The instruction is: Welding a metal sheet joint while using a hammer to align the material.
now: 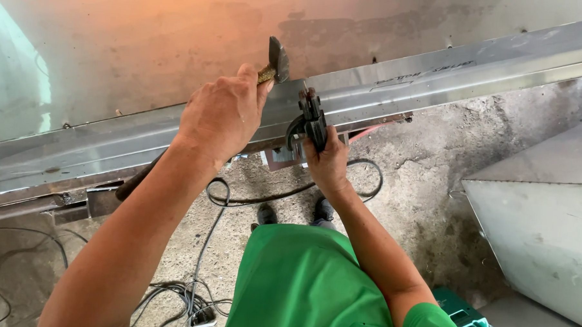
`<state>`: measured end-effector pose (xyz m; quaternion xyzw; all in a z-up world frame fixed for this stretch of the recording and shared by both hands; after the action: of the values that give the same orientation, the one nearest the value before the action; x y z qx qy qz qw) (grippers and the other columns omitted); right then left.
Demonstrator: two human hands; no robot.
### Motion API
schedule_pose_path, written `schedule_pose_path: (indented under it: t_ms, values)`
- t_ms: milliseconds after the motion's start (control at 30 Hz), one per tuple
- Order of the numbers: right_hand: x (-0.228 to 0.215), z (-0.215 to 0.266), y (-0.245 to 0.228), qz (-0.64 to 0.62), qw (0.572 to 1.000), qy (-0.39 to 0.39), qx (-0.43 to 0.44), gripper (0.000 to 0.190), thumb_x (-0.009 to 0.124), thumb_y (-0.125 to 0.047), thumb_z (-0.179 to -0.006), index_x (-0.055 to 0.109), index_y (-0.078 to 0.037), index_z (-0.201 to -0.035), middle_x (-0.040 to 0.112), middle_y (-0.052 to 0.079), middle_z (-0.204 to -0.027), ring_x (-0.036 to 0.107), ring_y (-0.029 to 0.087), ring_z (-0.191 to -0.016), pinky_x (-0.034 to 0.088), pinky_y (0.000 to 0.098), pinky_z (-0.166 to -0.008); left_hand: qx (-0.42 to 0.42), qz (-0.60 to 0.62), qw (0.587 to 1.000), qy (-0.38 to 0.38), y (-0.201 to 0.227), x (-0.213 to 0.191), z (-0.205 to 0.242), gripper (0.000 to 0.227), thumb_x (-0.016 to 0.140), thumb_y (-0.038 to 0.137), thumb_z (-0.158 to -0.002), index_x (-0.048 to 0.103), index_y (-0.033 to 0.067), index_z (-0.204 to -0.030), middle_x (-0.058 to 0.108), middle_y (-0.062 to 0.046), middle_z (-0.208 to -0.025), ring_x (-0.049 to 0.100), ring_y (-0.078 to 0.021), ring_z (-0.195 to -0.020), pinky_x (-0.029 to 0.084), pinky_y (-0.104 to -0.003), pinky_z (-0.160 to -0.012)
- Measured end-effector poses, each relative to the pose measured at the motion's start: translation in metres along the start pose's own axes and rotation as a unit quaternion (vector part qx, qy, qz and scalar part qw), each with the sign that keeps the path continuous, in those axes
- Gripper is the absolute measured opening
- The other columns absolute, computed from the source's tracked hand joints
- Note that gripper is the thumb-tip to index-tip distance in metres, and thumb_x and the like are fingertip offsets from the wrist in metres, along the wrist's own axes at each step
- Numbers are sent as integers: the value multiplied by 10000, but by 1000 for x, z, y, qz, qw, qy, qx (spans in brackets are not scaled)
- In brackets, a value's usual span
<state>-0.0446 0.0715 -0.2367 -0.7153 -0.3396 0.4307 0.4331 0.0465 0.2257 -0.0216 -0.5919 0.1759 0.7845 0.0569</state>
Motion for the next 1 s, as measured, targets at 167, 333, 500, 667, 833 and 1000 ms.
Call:
schedule_pose_path:
  t_ms: [167,333,500,667,833,1000]
  values:
    - [0,0,-2,16,1000,-7,-1,199,683,-135,-981,509,-51,-939,642,95,-677,646,187,-558,501,345,-503,8,-5,1000,13,-1,1,-1,375,400,383,-1112,550,42,-1075,725,-203,-765,732,-415,-761,578,-544,-726]
    - [1,-1,-4,20,1000,-10,4,195,685,-146,-980,519,-44,-962,645,110,-691,662,209,-574,512,356,-526,11,-10,1000,16,-1,1,0,382,407,389,-1118,558,42,-1060,721,-197,-739,732,-416,-753,578,-540,-733]
    - [1,-2,-7,20,1000,-5,-3,175,682,-145,-978,538,-46,-990,653,121,-714,682,242,-600,521,366,-545,14,1,1000,24,0,0,1,363,410,378,-1107,552,47,-1071,714,-181,-710,735,-398,-720,578,-534,-704]
    - [3,-2,-2,21,1000,-8,-1,189,684,-149,-977,527,-45,-971,645,121,-705,673,248,-586,515,370,-535,13,-6,1000,18,0,-1,1,369,403,386,-1115,547,53,-1050,712,-179,-700,736,-388,-718,585,-524,-699]
    - [3,-2,-2,21,1000,-9,2,202,686,-153,-975,516,-46,-953,646,115,-692,668,241,-570,503,365,-519,3,-4,1000,1,0,0,1,364,393,385,-1116,538,57,-1048,712,-172,-699,738,-380,-714,593,-513,-674]
    - [2,0,3,22,1000,-3,0,232,701,-166,-981,510,-39,-946,637,120,-697,651,245,-565,499,370,-523,11,-13,1000,19,2,-3,0,353,407,381,-1107,538,60,-1044,705,-169,-684,733,-390,-703,587,-520,-673]
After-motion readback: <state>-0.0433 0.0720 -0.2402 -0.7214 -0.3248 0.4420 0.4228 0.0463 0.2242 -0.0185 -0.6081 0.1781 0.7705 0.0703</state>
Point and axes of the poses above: each hand's wrist, its own z-axis away from the middle knuckle, its own x-axis out of the palm, y = z × x, the point moved 6 cm from there along -z, towards the middle knuckle
